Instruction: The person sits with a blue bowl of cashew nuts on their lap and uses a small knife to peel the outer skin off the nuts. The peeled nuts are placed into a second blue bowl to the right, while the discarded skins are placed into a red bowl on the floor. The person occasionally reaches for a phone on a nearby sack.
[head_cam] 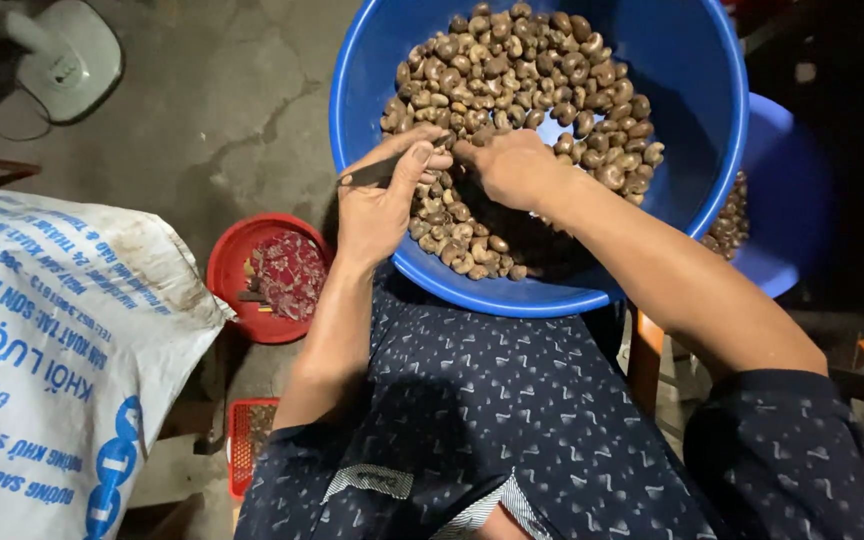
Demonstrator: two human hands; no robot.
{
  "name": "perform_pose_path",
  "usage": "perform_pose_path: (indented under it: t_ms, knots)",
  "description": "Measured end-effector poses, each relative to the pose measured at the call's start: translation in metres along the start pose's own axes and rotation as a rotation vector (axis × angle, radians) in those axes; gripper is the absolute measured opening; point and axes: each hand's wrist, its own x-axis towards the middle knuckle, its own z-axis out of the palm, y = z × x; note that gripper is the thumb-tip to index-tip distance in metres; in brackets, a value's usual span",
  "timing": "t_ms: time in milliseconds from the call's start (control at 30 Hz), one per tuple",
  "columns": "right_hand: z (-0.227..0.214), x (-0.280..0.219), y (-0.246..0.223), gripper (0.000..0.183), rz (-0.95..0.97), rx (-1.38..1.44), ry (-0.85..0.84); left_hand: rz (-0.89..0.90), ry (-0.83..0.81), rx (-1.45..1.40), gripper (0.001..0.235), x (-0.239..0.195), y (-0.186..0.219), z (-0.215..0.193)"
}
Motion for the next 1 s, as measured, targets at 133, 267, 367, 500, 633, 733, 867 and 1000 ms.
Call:
perform_pose_path:
  t_ms: [133, 267, 367, 500, 633, 733, 867, 1000]
  knots:
    - [-0.019, -0.007, 0.002, 0.053, 0.03, 0.085, -0.01, 0.017, 0.012, -0.021, 0.023, -0.001, 0.012, 0.001]
    - [-0.062, -0.022, -0.006, 0.037, 0.118, 0.777, 0.122, 0.104, 0.057, -0.048, 0.02, 0.002, -0.001, -0.001]
    - [-0.074, -0.021, -0.003, 0.029, 0.044, 1.256, 0.285, 0.211, 0.056, -0.008, 0.02, 0.005, -0.011, -0.004]
    - [-0.084, -0.028, -0.017, 0.025, 0.045, 1.403, 0.433, 0.227, 0.022, -0.036, 0.022, 0.003, -0.004, -0.003]
    - [-0.089, -0.029, -0.021, 0.025, 0.036, 1.422, 0.455, 0.214, 0.004, -0.006, 0.022, 0.002, -0.004, -0.004]
    - [-0.109, -0.034, -0.029, 0.018, 0.127, 1.284, 0.322, 0.163, -0.056, 0.028, 0.023, 0.002, 0.006, -0.005]
    - [-0.115, -0.037, -0.032, 0.036, 0.081, 1.158, 0.301, 0.142, -0.075, 0.041, 0.024, 0.001, 0.007, -0.006]
    - [-0.105, -0.038, -0.031, 0.033, -0.039, 1.3, 0.417, 0.171, -0.023, 0.035, 0.022, 0.0, -0.008, -0.003]
